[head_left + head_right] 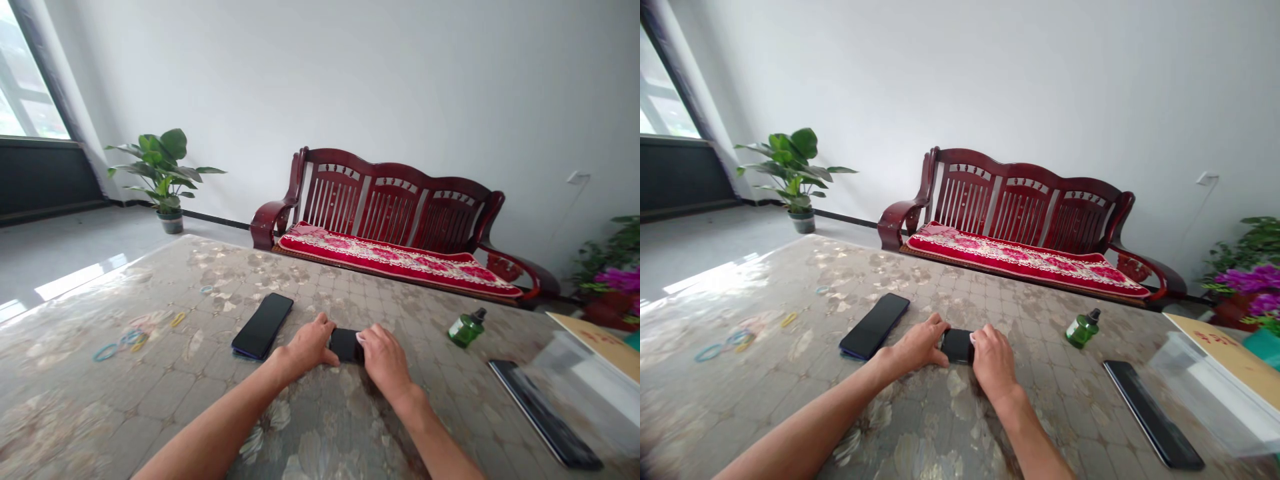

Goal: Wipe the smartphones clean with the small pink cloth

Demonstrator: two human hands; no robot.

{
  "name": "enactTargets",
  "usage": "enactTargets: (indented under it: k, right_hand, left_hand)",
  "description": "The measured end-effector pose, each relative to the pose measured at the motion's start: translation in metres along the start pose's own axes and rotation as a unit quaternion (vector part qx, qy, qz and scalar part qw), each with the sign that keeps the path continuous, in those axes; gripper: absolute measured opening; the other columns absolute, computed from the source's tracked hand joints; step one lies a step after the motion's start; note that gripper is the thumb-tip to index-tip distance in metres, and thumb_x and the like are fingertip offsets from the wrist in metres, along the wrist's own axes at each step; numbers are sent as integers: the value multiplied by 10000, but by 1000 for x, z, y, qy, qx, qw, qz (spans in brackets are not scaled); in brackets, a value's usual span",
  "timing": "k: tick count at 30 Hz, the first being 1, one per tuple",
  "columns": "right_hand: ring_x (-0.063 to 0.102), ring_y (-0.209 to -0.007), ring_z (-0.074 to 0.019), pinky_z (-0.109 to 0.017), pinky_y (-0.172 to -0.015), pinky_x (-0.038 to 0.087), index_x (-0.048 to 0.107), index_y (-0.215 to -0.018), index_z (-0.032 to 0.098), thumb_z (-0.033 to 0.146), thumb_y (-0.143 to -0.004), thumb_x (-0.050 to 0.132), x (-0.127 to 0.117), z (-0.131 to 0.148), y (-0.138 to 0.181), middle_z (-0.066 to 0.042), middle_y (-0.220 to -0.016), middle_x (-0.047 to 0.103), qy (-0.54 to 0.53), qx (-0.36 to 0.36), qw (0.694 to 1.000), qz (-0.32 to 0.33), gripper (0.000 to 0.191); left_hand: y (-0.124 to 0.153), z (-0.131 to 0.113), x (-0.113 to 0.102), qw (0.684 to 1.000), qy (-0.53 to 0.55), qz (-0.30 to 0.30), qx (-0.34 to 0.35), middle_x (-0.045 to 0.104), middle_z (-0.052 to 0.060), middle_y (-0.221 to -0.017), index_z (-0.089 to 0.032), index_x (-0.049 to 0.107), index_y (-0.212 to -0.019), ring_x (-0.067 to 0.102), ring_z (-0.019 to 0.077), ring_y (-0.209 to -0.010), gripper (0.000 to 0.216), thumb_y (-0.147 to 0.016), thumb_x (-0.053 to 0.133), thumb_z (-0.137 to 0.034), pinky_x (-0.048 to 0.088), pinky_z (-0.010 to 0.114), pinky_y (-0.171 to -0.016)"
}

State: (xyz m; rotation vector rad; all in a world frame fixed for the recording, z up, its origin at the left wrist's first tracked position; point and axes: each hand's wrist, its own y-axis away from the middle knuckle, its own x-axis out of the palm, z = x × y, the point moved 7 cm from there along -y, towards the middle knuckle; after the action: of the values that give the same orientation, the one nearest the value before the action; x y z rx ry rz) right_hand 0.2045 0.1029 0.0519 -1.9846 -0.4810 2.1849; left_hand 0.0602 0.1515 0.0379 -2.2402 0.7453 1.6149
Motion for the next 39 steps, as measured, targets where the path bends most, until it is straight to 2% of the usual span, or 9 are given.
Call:
enactTargets:
  k: [3,6,14,16,22,30,32,36,39]
  right_hand:
    - [583,-789,-162,-267,-710,351,683,-847,214,136,-941,513,-3,-35,3,-32,-854,631,25,46,999,-17,209]
    - [578,-756,-164,-276,-690,348,681,-842,209,122,-935,500,-4,-45,7,-39,-843,622,43,64,997,-24,221]
    - [578,-846,-176,-279,-756,365,668,-885,233,120,-947,485,-4,29,22,-32,-878,622,-19,-41,999,-16,224]
    - [580,-843,-173,-278,-749,365,669,-876,233,127,-948,489,-7,23,22,-30,-875,623,-17,-35,999,-13,221]
    - [583,-771,-166,-279,-708,354,664,-841,209,103,-936,483,-10,-24,19,-34,-831,616,22,51,998,-18,230]
    - [570,-833,-162,-259,-754,369,675,-875,250,119,-936,509,-9,38,25,-12,-862,618,-53,-72,996,-2,220]
    - [577,-844,-162,-260,-753,371,675,-875,247,125,-942,504,-8,27,22,-14,-867,623,-46,-48,998,-2,221]
    - [589,-822,-167,-258,-717,377,679,-872,222,147,-943,509,-5,-22,16,-29,-879,629,-17,46,999,-16,199]
    - [593,-840,-164,-243,-718,389,692,-891,227,141,-928,511,-1,-45,16,-32,-896,633,-38,66,997,-33,204]
  left_hand:
    - [0,-1,-1,1000,3,7,-2,587,99,-1147,-175,626,-1107,675,277,-935,580,-640,866,-422,524,319,-818]
    - [-1,-1,-1,1000,2,10,-5,585,100,-1150,-181,621,-1115,671,279,-945,590,-635,869,-418,521,317,-821]
    - [-2,2,4,1000,2,-2,-5,578,79,-1134,-188,612,-1122,670,256,-909,576,-646,853,-407,515,305,-801]
    - [-2,3,5,1000,1,-1,-5,575,76,-1137,-192,610,-1124,670,252,-911,564,-659,844,-409,514,303,-799]
    - [-2,1,4,1000,-5,2,-1,580,85,-1134,-183,617,-1089,672,257,-915,536,-660,849,-405,516,307,-797]
    - [-1,-1,3,1000,-7,4,-1,573,84,-1140,-187,606,-1114,669,260,-938,522,-679,832,-366,518,301,-795]
    - [0,-1,3,1000,-8,6,0,569,90,-1151,-182,603,-1122,667,263,-947,526,-689,829,-376,515,305,-805]
    - [2,-3,2,1000,-14,11,8,567,90,-1176,-179,616,-1094,666,263,-943,485,-705,825,-380,512,304,-805]
    - [2,-6,1,999,-20,9,39,555,85,-1236,-204,603,-1150,654,263,-974,507,-722,818,-371,511,309,-829]
